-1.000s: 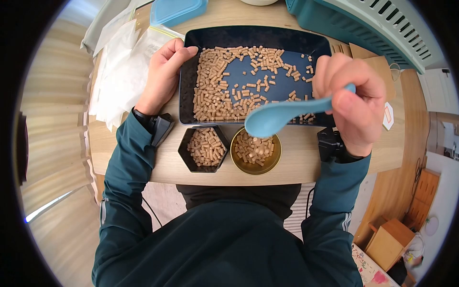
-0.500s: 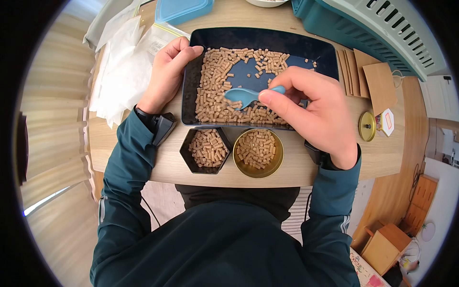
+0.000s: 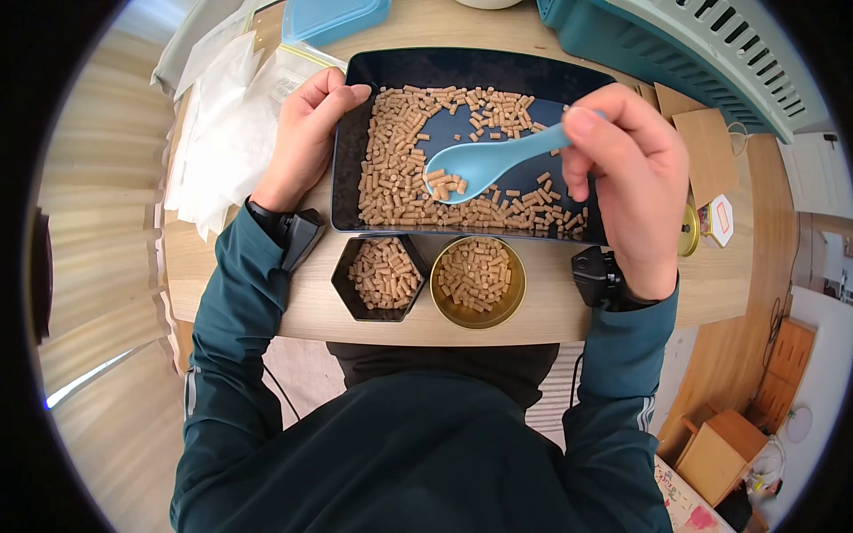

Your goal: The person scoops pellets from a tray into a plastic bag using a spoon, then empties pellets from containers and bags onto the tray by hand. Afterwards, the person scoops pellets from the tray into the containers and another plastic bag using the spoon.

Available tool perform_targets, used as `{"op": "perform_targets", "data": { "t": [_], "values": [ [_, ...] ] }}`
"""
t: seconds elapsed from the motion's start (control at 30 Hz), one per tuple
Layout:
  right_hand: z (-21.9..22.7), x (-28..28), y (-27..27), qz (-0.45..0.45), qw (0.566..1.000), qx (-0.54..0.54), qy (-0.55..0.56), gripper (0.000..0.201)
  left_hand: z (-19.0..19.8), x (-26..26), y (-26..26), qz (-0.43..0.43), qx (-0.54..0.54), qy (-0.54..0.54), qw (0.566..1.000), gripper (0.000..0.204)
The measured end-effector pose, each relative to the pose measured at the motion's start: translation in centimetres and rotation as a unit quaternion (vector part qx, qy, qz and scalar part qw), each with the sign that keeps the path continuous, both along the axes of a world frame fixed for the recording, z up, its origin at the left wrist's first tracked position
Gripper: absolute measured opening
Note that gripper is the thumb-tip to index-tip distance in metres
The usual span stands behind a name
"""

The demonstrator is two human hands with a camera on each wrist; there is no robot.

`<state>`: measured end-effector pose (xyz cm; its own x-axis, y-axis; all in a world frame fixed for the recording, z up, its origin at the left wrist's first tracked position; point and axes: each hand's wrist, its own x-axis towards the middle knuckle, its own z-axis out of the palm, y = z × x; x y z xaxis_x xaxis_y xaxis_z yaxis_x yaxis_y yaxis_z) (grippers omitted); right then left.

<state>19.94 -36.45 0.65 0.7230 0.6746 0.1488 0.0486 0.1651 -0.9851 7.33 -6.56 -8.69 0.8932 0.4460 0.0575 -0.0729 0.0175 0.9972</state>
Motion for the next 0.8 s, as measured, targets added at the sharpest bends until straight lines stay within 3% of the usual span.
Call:
{"op": "perform_targets", "data": {
  "t": [0.03,0.1,0.3,0.37,0.4,0.53,0.57,0.63,0.8],
  "values": [
    [-0.1,0.3,-0.2,0.0,1.0,0.0,0.0,0.017,0.0,0.0,0.0,-0.003,0.002,-0.003,1.0,0.031],
    [-0.2,0.8,-0.5,0.08,0.987,0.136,-0.029,0.016,0.0,-0.1,0.0,-0.004,0.003,-0.005,1.0,0.031],
    [0.3,1.2,-1.6,0.182,0.962,0.14,-0.148,0.019,0.1,0.0,-0.1,-0.006,-0.013,-0.011,1.0,0.033],
    [0.4,0.8,-1.4,0.091,0.974,0.127,-0.165,0.018,0.0,0.0,0.0,-0.01,-0.01,-0.004,1.0,0.034],
    [0.4,0.7,-1.4,0.092,0.974,0.127,-0.165,0.018,0.0,0.0,0.0,-0.01,-0.01,-0.004,1.0,0.034],
    [-0.1,-0.4,-0.5,-0.149,0.956,-0.063,-0.243,0.012,0.3,0.0,-0.2,-0.006,-0.003,-0.007,1.0,0.034],
    [-0.2,-0.5,0.0,-0.147,0.957,-0.062,-0.243,0.012,0.3,0.0,-0.3,-0.007,-0.002,-0.011,1.0,0.034],
    [-0.3,-0.6,0.7,-0.194,0.888,-0.162,-0.384,0.011,0.4,-0.1,-0.3,-0.007,-0.001,-0.007,1.0,0.034],
    [-0.3,-0.8,1.0,-0.143,0.891,-0.208,-0.378,0.01,0.4,-0.1,-0.3,-0.009,0.0,-0.009,1.0,0.034]
  ]
}}
